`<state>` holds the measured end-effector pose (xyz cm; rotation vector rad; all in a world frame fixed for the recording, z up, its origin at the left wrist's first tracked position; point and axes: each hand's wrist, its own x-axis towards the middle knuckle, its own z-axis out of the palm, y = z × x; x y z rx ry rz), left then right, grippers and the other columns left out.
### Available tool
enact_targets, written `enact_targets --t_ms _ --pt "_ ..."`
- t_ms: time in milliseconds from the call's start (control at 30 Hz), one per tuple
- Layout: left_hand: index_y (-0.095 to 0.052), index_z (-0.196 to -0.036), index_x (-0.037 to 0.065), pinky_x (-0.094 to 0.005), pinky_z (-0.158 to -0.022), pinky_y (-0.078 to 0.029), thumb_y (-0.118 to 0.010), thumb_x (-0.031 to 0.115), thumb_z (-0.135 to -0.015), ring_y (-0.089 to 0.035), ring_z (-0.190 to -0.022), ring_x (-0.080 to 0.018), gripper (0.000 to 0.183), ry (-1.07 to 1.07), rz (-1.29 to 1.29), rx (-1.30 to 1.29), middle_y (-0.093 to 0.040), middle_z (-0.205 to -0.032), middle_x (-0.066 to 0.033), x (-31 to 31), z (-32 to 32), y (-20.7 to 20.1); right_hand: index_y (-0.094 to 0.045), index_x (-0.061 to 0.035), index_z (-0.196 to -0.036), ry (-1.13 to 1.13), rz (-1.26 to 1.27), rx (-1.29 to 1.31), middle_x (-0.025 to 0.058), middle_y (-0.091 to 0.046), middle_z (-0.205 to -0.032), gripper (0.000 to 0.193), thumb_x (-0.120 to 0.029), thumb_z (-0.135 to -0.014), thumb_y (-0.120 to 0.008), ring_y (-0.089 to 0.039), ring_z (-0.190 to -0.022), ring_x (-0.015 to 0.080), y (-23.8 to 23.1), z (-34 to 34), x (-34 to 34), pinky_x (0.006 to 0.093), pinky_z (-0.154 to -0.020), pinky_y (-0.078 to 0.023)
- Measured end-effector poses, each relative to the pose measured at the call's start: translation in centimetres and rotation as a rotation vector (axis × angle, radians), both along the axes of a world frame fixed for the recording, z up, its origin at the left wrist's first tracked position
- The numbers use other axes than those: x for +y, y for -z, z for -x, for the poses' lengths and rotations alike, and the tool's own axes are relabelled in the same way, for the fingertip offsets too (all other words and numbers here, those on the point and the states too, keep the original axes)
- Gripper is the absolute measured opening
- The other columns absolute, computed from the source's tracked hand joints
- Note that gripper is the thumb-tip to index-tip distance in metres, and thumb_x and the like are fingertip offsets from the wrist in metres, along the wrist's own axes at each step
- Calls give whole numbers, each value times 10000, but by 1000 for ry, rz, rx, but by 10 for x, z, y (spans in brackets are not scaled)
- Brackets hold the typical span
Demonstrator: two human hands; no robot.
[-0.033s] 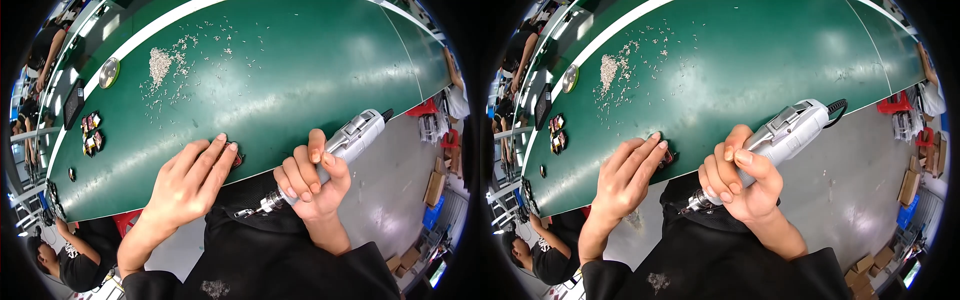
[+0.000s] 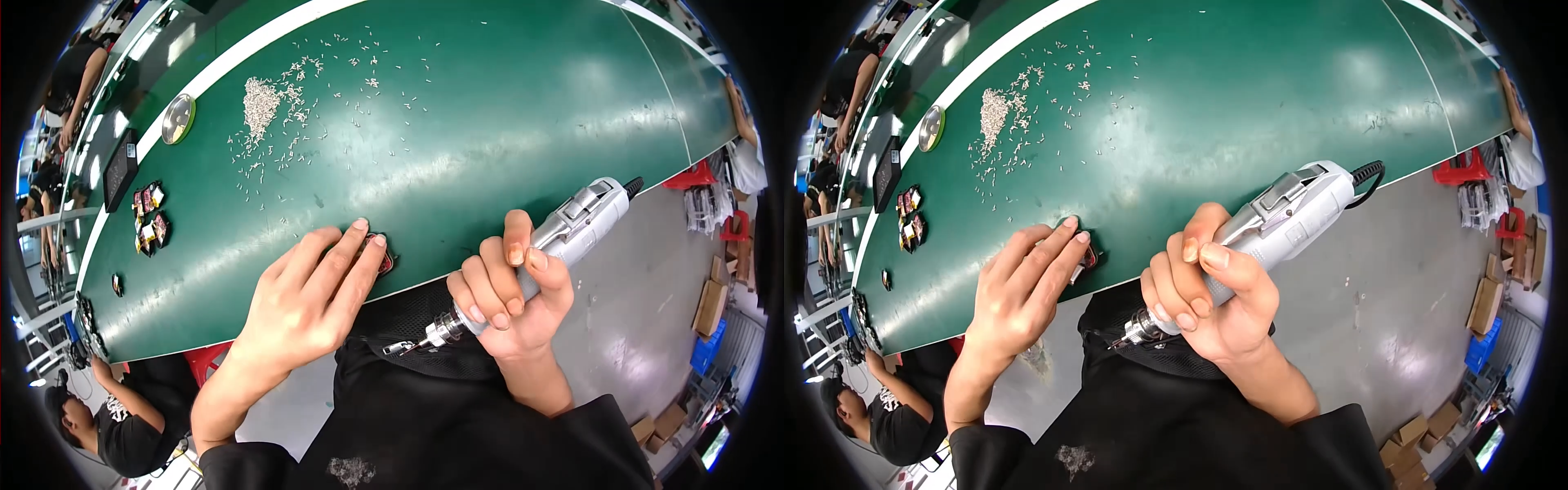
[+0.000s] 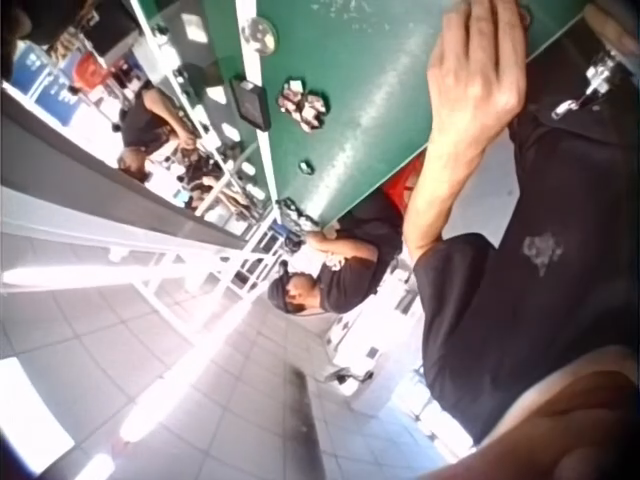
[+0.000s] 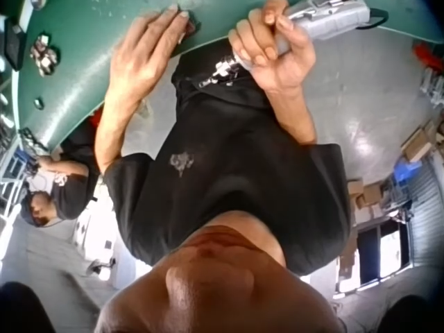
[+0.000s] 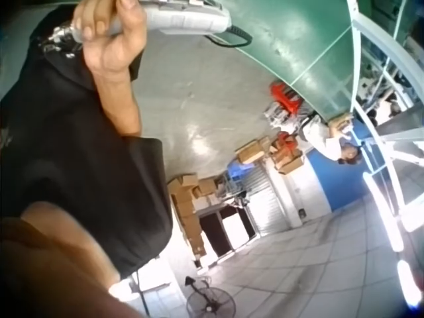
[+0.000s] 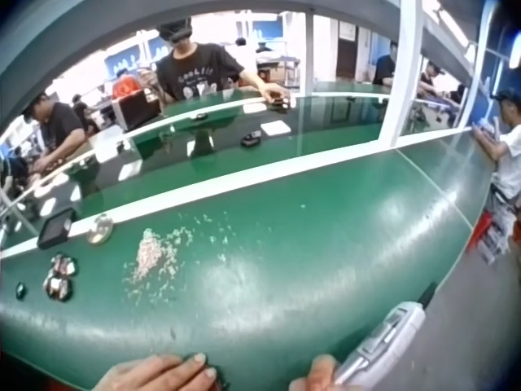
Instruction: Using an electric screwdriver to assemble components on small electronic boards at a factory line.
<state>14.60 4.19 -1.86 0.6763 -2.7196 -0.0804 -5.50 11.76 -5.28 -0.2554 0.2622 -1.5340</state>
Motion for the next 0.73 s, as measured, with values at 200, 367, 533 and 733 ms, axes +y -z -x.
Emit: enact_targets --t_ms 200,367,533,733 --pt "-659 -891 -72 -301 -605 -523 -680 14 -717 -617 -808 -238 195 144 101 -51 -657 -1010 -174 -5 5 -4 -474 -92 -894 -5 5 4 -12 -415 -530 121 -199 -940 -437 -413 -432 110 -1 0 1 292 -532 -404" --pt "-647 -924 -89 -313 -608 -532 -693 5 -700 -633 -787 -250 247 239 120 3 -660 -980 -190 -5 9 4 -476 -94 -892 -8 -20 14 -17 -415 -524 121 -199 -938 -438 -418 -432 111 -1 -1 3 291 -532 -404" --pt "-634 -963 -98 -326 -601 -539 -706 -18 -669 -642 -774 -263 312 211 122 -38 -652 -960 -194 -7 14 3 -476 -85 -883 -50 -82 10 -8 -405 -513 107 -186 -915 -456 -424 -433 122 0 -12 13 298 -534 -410" --pt "-619 -1001 -109 -329 -603 -540 -648 -37 -706 -637 -794 -276 305 81 85 -53 -640 -966 -205 9 24 4 -499 -35 -941 -32 -228 24 41 -425 -530 87 -112 -901 -506 -444 -455 160 2 -40 26 311 -503 -397"
